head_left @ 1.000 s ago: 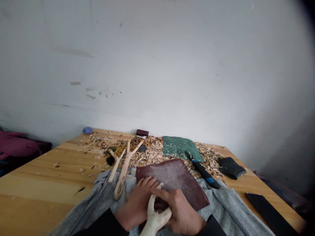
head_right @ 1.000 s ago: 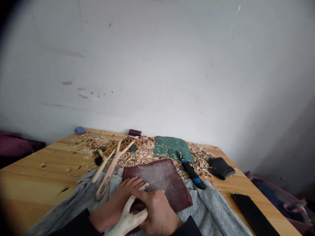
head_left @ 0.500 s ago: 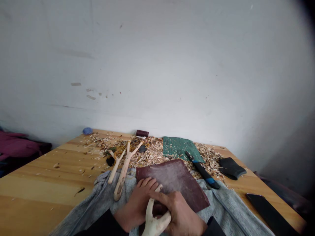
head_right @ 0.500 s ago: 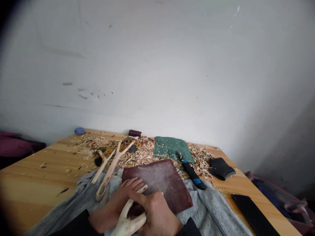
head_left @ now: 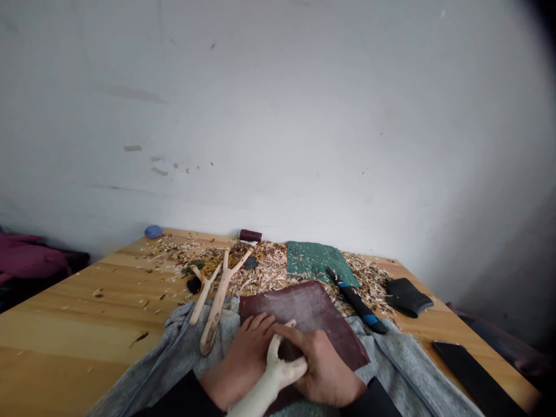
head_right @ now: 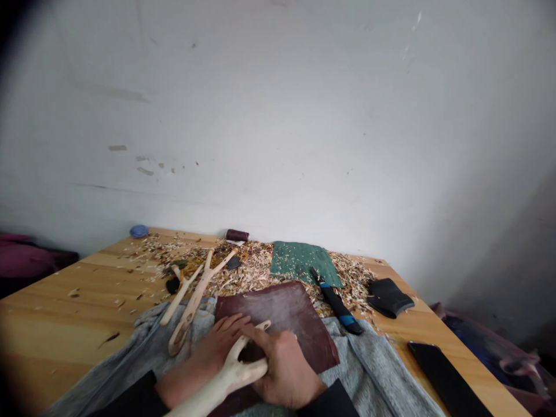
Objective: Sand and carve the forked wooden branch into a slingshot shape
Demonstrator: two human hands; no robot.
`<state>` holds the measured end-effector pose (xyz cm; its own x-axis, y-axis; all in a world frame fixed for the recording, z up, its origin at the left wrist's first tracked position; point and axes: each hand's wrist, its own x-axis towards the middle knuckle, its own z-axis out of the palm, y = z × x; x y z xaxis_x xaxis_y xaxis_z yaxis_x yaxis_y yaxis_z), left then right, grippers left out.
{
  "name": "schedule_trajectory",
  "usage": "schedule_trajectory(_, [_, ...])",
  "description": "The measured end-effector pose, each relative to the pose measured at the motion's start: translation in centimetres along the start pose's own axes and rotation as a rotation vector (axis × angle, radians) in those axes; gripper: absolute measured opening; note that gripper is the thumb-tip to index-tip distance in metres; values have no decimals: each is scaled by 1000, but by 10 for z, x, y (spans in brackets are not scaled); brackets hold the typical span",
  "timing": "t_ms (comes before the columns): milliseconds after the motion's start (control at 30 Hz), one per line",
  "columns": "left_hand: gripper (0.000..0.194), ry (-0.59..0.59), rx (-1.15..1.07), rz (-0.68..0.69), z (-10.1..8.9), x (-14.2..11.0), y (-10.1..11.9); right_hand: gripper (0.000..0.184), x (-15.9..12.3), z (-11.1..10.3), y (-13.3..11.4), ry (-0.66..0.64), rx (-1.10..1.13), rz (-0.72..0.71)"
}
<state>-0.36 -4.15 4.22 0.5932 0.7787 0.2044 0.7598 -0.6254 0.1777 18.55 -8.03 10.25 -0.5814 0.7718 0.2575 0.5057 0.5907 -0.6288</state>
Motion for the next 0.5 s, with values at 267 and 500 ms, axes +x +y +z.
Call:
schedule_trajectory(267, [45,-59,4,-29,-3,0,1,57,2,1,-6,2,79,-53])
schedule_trajectory(500, [44,-73,23,-1,3,5,-4,71,1,-4,21,36,-282,140])
